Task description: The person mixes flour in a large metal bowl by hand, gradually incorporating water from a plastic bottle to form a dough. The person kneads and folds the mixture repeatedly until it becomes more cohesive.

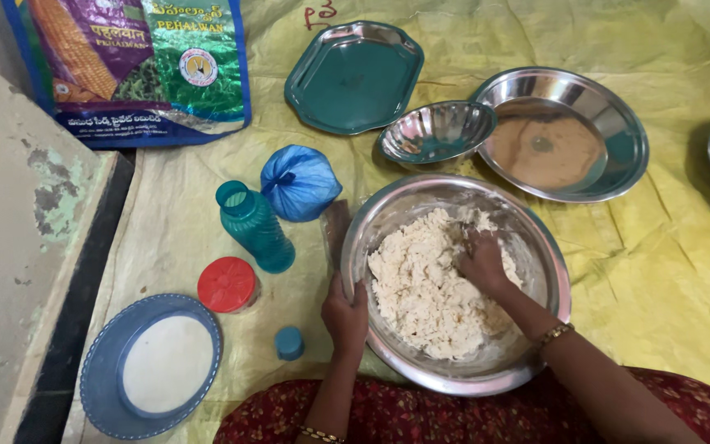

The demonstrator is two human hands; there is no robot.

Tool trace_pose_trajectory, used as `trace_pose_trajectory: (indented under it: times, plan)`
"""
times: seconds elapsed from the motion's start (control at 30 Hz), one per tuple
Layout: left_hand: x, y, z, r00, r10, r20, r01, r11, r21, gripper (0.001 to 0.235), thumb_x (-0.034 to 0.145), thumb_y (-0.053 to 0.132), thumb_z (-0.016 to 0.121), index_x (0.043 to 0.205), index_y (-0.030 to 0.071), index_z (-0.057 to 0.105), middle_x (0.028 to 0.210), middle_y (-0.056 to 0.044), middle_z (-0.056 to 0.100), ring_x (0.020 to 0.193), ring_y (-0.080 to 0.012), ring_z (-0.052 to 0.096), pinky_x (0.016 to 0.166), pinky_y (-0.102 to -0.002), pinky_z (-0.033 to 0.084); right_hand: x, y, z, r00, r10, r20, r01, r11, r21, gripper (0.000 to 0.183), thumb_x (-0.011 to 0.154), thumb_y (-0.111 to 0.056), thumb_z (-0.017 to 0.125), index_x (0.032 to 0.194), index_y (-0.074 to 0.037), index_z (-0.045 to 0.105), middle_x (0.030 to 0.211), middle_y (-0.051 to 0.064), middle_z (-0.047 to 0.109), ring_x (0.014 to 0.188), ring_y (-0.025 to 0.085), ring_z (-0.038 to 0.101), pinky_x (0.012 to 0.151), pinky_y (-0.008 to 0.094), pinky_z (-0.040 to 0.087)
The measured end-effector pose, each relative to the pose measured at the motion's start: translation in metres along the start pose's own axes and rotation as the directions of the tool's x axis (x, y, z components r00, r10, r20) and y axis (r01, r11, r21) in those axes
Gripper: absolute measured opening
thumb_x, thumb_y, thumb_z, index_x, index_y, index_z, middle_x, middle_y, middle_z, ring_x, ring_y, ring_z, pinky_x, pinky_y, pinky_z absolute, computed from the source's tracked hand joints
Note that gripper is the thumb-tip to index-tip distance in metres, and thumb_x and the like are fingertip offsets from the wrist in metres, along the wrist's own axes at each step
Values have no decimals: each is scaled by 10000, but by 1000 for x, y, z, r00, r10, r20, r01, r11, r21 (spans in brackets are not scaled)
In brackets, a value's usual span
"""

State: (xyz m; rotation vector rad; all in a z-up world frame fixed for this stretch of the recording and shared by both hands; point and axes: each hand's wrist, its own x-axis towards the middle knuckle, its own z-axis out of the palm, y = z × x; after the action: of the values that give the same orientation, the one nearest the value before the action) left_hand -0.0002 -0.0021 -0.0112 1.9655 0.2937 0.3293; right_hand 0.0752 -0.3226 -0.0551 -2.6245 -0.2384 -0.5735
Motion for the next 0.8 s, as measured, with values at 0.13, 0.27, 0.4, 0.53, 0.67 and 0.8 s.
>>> trace_pose_trajectory:
  times: [0.13, 0.27, 0.4, 0.53, 0.67, 0.8]
  plan:
    - [4, -14, 8, 995, 97, -15, -97, 995, 22, 559, 902, 267, 709, 1335, -70, 602, 1098, -295, 722, 988, -423, 726, 842, -437, 565, 46, -9, 10, 859, 352, 372, -362, 931, -43, 397, 787, -259, 703, 1131, -62, 690, 1004, 246, 740, 885, 349, 706, 771, 438, 571]
    - [2, -23, 12, 988, 148, -43, -148, 989, -7, 540, 944, 252, 699, 1341, -96, 587, 1151, -317, 704, 1035, -427, 710, 864, -435, 559, 100, -76, 36, 557, 461, 691, -389, 880, -273, 391, 867, -376, 649, 1104, -67, 679, 1249, 179, 683, 1074, 354, 689, 786, 430, 595]
    - [2, -17, 13, 998, -63, 17, 66, 977, -202, 505, 927, 246, 651, 1340, -43, 610, 1084, -253, 751, 952, -339, 757, 835, -408, 564, 101, -140, 34, 541, 94, 836, 20, 992, -124, 465, 787, -477, 695, 1081, -130, 790, 1541, 88, 522, 1347, 333, 483, 1120, 636, 304]
    - [3, -10, 10, 998, -63, 4, 63, 978, -199, 445, 918, 231, 652, 1278, -29, 655, 1050, -242, 760, 922, -338, 755, 822, -417, 561, 32, -182, 4, 492, -178, 852, 383, 923, -28, 657, 713, -486, 692, 1295, -180, 697, 1086, 188, 637, 1144, 355, 517, 910, 583, 436]
    - [5, -8, 6, 993, 88, -83, -96, 991, -95, 425, 916, 227, 697, 1235, -51, 662, 1044, -275, 743, 942, -414, 721, 818, -464, 555, -31, -161, -70, 506, -452, 735, 548, 826, 130, 623, 833, -500, 722, 1390, -233, 636, 856, 140, 589, 1040, 340, 515, 880, 608, 387]
    - [6, -8, 2, 998, 65, -22, -64, 996, 59, 447, 913, 251, 695, 1245, -48, 669, 998, -286, 738, 922, -431, 727, 789, -464, 570, -46, -126, -111, 447, -135, 884, 348, 937, -33, 632, 868, -411, 755, 1452, -409, 513, 880, 74, 590, 977, 240, 511, 1007, 513, 369]
